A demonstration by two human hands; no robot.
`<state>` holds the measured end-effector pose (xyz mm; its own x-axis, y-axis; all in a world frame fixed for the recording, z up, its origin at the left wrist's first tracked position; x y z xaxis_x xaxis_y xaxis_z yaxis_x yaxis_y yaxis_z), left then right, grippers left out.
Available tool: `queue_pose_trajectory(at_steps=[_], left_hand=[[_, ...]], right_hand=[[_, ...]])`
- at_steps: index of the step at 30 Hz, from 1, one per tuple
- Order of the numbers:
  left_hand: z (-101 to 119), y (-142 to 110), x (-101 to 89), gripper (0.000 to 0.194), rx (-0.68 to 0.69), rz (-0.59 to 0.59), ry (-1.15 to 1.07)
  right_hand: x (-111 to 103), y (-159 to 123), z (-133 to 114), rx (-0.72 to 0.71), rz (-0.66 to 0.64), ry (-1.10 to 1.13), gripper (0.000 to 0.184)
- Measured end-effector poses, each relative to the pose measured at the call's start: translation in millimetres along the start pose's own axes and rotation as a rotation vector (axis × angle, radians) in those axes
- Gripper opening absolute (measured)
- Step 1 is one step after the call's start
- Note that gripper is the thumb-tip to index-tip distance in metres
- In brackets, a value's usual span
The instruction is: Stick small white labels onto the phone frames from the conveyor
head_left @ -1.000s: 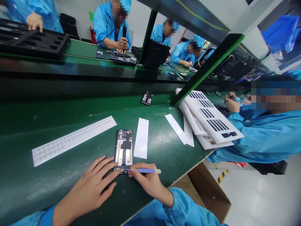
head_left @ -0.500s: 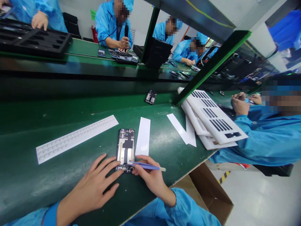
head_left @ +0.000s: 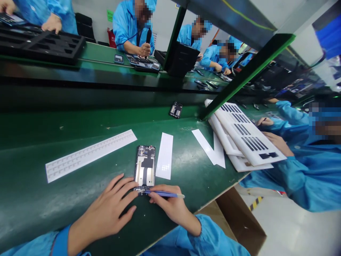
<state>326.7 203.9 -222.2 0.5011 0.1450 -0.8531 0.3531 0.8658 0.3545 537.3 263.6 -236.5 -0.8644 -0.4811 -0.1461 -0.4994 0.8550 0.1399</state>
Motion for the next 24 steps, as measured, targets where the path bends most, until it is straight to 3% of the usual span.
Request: queue_pose_trajectory(at_steps=[9,24], left_hand=[[-2.4,-2.2,1.2,0.028,0.031,-0.085,0.043],[-4.1,-1.4,4.2,0.025,0.022,-0.069,0.048]], right_hand=[[0.0,-0.1,-2.9,0.001,0.003,-0.019,0.008],[-1.9,1.6,-5.3,-0.031,-0.035,-0.083,0.010]])
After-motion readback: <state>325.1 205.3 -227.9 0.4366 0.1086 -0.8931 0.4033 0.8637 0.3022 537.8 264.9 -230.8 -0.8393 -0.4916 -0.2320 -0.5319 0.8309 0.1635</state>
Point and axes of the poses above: each hand's wrist, its own y-axis towards the middle knuckle, its own x-axis out of the palm, z = x × y, the point moved 2 cm from there along y, towards the middle knuckle, and after that the axes turned 3 degrees about -x, right-handed, at the moved point
